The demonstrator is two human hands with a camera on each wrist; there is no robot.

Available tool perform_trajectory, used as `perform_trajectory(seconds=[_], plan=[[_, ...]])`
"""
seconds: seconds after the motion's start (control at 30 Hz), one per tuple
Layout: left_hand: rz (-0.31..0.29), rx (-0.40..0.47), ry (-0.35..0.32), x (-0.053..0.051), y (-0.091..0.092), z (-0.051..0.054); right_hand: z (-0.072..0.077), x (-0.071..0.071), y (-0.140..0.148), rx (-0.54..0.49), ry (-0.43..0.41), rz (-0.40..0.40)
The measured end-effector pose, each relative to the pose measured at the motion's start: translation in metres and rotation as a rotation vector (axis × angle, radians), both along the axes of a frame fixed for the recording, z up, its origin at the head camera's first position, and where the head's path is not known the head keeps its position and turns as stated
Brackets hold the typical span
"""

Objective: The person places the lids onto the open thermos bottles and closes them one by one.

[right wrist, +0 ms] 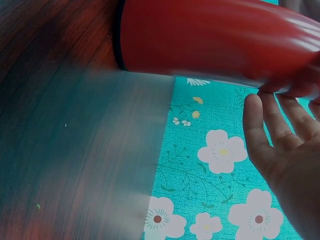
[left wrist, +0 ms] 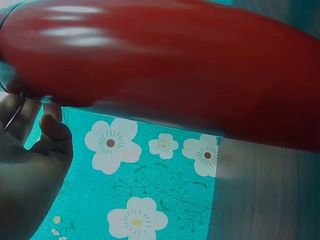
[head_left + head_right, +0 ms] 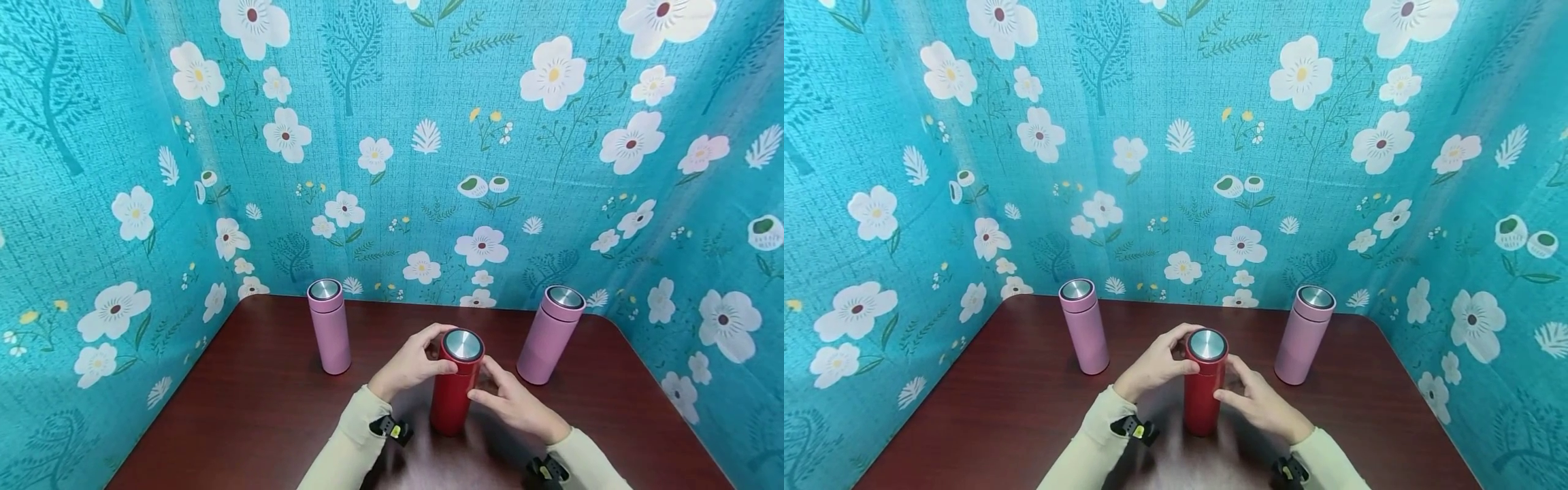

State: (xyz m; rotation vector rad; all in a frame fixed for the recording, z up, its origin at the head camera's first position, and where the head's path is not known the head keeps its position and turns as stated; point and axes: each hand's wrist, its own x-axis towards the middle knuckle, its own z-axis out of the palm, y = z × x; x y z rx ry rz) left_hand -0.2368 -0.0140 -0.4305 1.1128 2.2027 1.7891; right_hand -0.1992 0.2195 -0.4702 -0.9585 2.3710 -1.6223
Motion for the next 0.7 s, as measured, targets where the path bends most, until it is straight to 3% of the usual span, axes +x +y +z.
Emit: perform_trajectory(seconds=[0.23,0.43,0.7], plan=[[0.017,0.004,0.008,0.002,0.001,-0.003,-0.002,0.0,0.0,-0.013,0.0,-0.004],[0.015,0.019,0.012,0.006,0.003,-0.004,-0.003,0.002,0.003,0.0,-0.004,-0.067],[0.044,-0.059,-0.001,0.011,-0.016,-0.006,0.002,0.007,0.008,0.058,-0.071,-0.147]])
